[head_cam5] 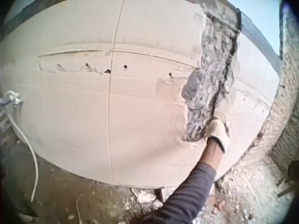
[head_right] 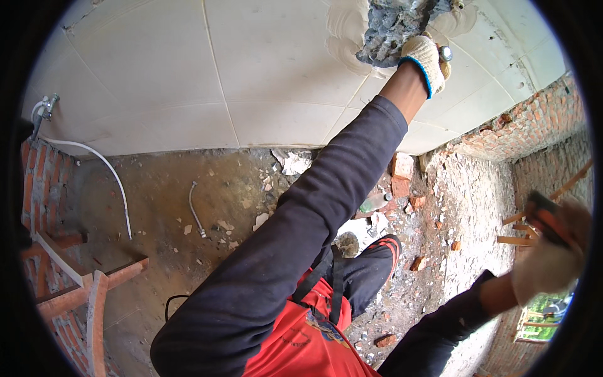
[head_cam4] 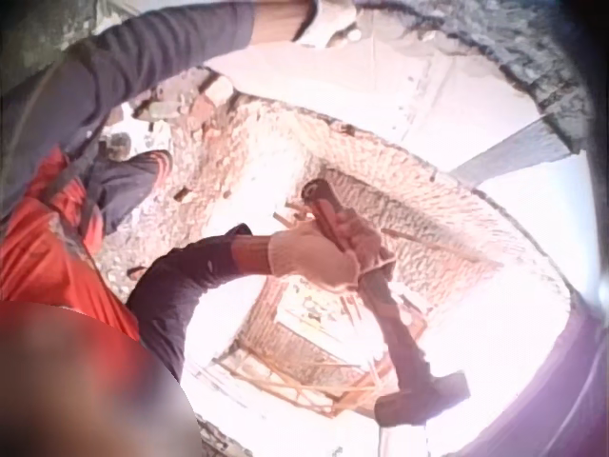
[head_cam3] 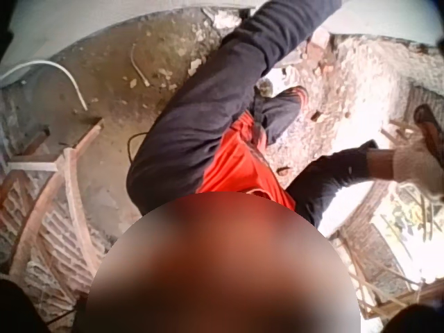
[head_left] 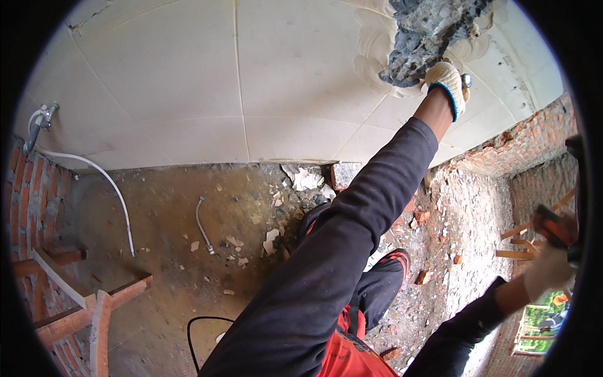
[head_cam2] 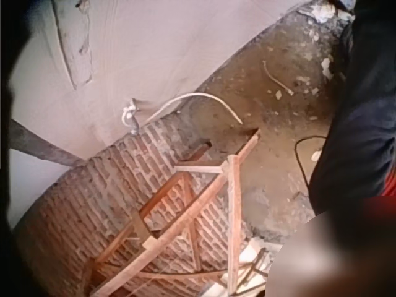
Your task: The person uses a hammer and chisel to remove wall tiles. They repeatedly strike the chisel against the tiles to break them and pry them off the wall, creating a large hole in the tiled surface.
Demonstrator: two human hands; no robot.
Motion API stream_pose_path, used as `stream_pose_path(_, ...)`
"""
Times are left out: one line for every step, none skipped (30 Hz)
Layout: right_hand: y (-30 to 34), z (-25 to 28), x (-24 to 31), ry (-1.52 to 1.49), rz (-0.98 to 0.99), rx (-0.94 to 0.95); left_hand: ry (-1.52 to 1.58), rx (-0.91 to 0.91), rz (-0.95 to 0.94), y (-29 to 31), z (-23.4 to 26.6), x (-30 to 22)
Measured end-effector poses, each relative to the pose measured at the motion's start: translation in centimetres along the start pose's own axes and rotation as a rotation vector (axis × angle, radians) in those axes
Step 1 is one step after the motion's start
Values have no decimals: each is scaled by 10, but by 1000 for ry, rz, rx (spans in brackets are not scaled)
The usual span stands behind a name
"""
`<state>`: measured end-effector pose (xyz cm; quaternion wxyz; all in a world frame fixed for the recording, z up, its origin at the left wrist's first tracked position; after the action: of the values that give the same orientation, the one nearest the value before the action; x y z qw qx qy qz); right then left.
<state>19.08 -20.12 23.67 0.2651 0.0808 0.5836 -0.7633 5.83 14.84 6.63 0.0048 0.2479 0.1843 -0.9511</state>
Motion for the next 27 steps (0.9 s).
stream_pose_path(13, -28, 18, 191, 40, 128, 78, 3, 8, 0, -5, 2)
stream_pose_path(32, -60, 1, -321, -353, 228, 248, 26, 25, 0, -12, 6)
stream_pose_path(71, -96, -10, -897, -872, 98, 645, 98, 76, 1, -25, 11)
stream_pose_path(93, -133, 10, -895, -989, 365, 1260, 210, 189, 5, -41, 11)
stream_pose_path(115, -167, 31, -984, -1120, 483, 1725, 268, 240, 10, -48, 7)
stream_pose_path(119, -178, 49, -957, -1029, 555, 2180, 329, 336, 15, -51, 0)
stream_pose_path(133, -189, 60, -875, -1012, 698, 2618, 403, 498, 27, -58, -7)
stream_pose_path(142, -185, 62, -950, -1060, 632, 2685, 297, 284, 26, -36, -11)
stream_pose_path(162, -182, 60, -949, -1174, 651, 2685, 300, 257, 38, -36, -3)
stream_pose_path(175, -172, 60, -1069, -1229, 591, 2452, 117, 541, 55, -54, 19)
stream_pose_path(194, -164, 59, -1054, -1263, 662, 2243, 79, 528, 74, -59, 30)
stream_pose_path(205, -153, 58, -1072, -1226, 639, 2178, 193, 581, 94, -73, 37)
stream_pose_path(221, -140, 55, -1022, -1192, 648, 2100, 257, 562, 112, -85, 48)
stream_pose_path(244, -129, 51, -1064, -1288, 572, 1962, 296, 522, 132, -100, 65)
stream_pose_path(273, -118, 47, -898, -1313, 683, 1808, 340, 521, 160, -122, 85)
stream_pose_path(292, -106, 48, -905, -1320, 608, 1702, 312, 600, 189, -145, 114)
stream_pose_path(313, -93, 47, -730, -1270, 694, 1495, 362, 647, 221, -169, 142)
stream_pose_path(341, -80, 53, -708, -1325, 733, 1332, 376, 660, 252, -187, 169)
stream_pose_path(378, -70, 60, -703, -1501, 802, 1039, 391, 649, 281, -200, 201)
stream_pose_path(402, -59, 71, -706, -1553, 831, 842, 526, 707, 314, -220, 227)
stream_pose_path(432, -47, 86, -766, -1725, 826, 508, 567, 714, 343, -228, 259)
stream_pose_path(456, -35, 100, -776, -1809, 882, 341, 524, 740, 369, -230, 284)
stream_pose_path(480, -23, 116, -785, -1940, 864, 186, 535, 771, 393, -237, 308)
stream_pose_path(493, -11, 124, -758, -1927, 891, 105, 552, 802, 417, -247, 331)
stream_pose_path(517, -1, 143, -770, -2087, 912, -12, 600, 816, 438, -256, 357)
stream_pose_path(525, 4, 151, -854, -2123, 820, 29, 717, 879, 468, -275, 381)
stream_pose_path(535, 10, 157, -860, -2184, 758, -36, 758, 893, 490, -282, 407)
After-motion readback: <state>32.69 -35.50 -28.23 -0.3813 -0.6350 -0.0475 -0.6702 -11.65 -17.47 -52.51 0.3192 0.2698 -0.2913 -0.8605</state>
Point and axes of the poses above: each hand's wrist, its own y-axis away from the middle knuckle, its own z-axis out of the back of the hand, x = y × z, the point moved 10 cm from there along -y, towards the middle knuckle, and after that the axes turned 3 degrees about -y, right-handed, at the moved point
